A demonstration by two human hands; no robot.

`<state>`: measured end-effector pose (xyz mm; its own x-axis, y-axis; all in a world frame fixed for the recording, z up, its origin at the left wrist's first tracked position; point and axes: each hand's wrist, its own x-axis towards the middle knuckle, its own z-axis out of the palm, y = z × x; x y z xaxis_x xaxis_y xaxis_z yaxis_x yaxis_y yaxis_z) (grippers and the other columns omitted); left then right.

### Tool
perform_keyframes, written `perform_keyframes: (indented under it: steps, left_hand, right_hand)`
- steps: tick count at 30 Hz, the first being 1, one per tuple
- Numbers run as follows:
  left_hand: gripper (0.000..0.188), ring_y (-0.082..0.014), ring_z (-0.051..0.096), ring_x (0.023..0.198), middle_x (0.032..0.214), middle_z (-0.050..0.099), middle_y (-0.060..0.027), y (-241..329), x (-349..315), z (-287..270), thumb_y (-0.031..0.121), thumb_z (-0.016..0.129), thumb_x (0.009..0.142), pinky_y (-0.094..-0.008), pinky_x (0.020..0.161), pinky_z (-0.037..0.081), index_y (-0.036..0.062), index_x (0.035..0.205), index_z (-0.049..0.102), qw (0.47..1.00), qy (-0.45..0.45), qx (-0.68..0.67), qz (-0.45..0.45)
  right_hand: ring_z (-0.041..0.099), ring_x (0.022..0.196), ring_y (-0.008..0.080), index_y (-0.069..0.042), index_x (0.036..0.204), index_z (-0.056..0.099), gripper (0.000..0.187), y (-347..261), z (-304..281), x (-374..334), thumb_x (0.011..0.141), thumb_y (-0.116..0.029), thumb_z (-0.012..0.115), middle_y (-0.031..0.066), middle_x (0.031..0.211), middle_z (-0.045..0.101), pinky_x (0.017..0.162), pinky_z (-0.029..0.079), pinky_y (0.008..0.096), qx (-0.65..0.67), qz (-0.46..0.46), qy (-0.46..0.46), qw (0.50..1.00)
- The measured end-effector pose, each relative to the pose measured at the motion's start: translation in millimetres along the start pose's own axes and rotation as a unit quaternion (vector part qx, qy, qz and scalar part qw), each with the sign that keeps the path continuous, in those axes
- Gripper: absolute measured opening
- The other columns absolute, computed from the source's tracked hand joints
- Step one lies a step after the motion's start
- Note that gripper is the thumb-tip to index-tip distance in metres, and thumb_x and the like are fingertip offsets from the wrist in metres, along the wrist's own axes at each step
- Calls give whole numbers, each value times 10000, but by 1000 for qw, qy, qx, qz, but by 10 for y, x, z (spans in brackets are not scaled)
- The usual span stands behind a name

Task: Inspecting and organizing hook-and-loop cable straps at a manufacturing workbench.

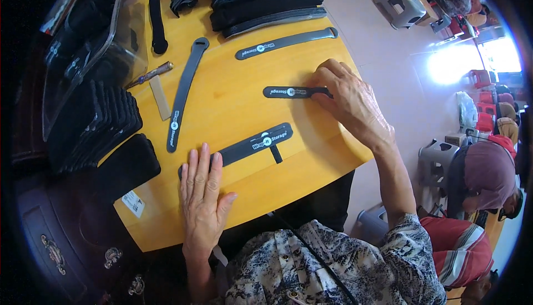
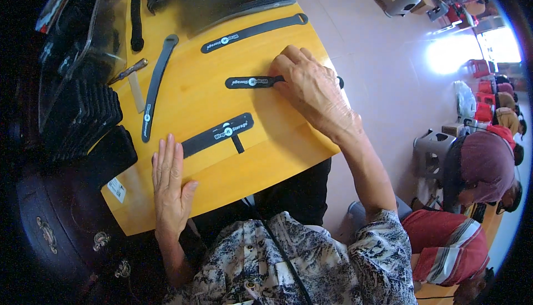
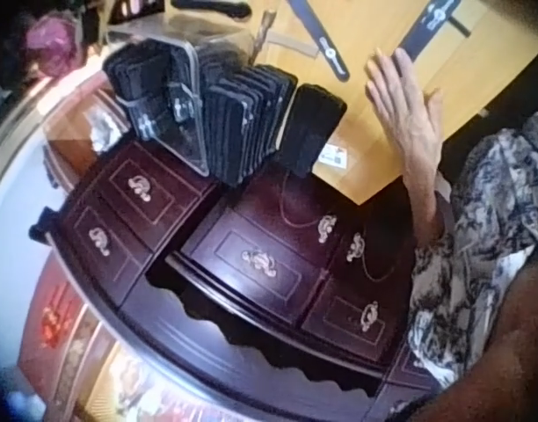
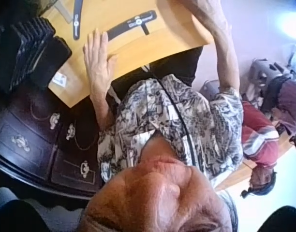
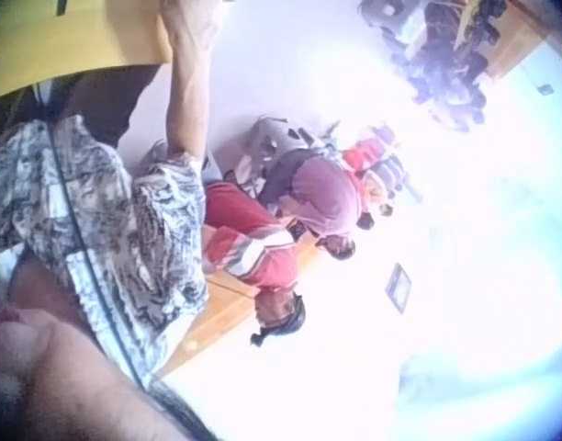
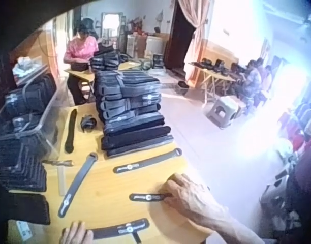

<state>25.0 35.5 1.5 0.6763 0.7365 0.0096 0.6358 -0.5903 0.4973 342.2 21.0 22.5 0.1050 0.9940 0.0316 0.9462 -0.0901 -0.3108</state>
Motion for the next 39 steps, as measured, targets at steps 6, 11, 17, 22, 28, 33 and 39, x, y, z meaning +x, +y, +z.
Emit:
perform_keyframes:
  steps: [6, 11, 17, 22, 28, 33, 39]
  left_hand:
    - [466, -364, 415, 1326, 1377, 495, -202, 229, -134, -57, 234, 498, 963, -438, 1106, 296, -41, 1339, 484, 989, 110, -97, 14]
    - [391, -272, 522, 1234, 1298, 558, -201, 573, -302, 189, 57, 548, 927, -364, 986, 447, -89, 1288, 506, 851, 59, -516, -76]
    - [365, -220, 629, 1040, 1152, 624, -213, 615, -395, 217, 39, 582, 933, -302, 895, 504, -69, 1270, 496, 705, 13, -683, -188]
    - [174, -223, 686, 789, 933, 677, -216, 409, -481, 124, 13, 562, 938, -290, 708, 547, -89, 1079, 558, 745, 108, -616, -231]
    - [212, -120, 607, 769, 972, 619, -81, 79, -475, -18, -70, 651, 841, -211, 659, 503, -21, 1046, 669, 859, 141, -442, -216]
    - [185, -128, 620, 774, 982, 617, -87, 3, -434, -72, -42, 616, 882, -224, 681, 506, -23, 1061, 657, 803, 122, -516, -272]
    - [169, -130, 589, 756, 953, 591, -89, -117, -394, -103, -22, 592, 897, -236, 698, 465, -10, 1046, 671, 890, 172, -368, -208]
  right_hand:
    - [633, 738, 209, -46, 1037, 615, 218, -152, -223, -295, 825, -70, 655, 72, 838, 634, 635, 501, 318, 153, 59, -3, 986]
    - [640, 618, 111, 39, 998, 623, 160, -527, -249, -860, 880, -61, 666, 84, 780, 653, 505, 524, 203, 576, 176, 50, 797]
    - [682, 660, 194, 57, 1047, 523, 183, -751, 240, -986, 898, 2, 613, 154, 803, 657, 541, 578, 251, 745, 230, 26, 626]
    - [672, 645, 178, 47, 992, 571, 140, -885, 364, -964, 893, -29, 635, 136, 782, 664, 546, 572, 245, 729, 248, -15, 638]
    - [577, 563, 101, 15, 914, 614, 100, -691, 333, -912, 855, -34, 677, 71, 756, 636, 486, 491, 215, 655, 271, 26, 705]
    - [584, 601, 92, 20, 964, 616, 150, -686, 279, -870, 929, -126, 605, 65, 801, 646, 506, 491, 206, 597, 300, -21, 744]
    - [581, 649, 95, 16, 1060, 634, 215, -681, 250, -833, 955, -163, 573, 74, 860, 665, 568, 495, 213, 592, 286, -61, 751]
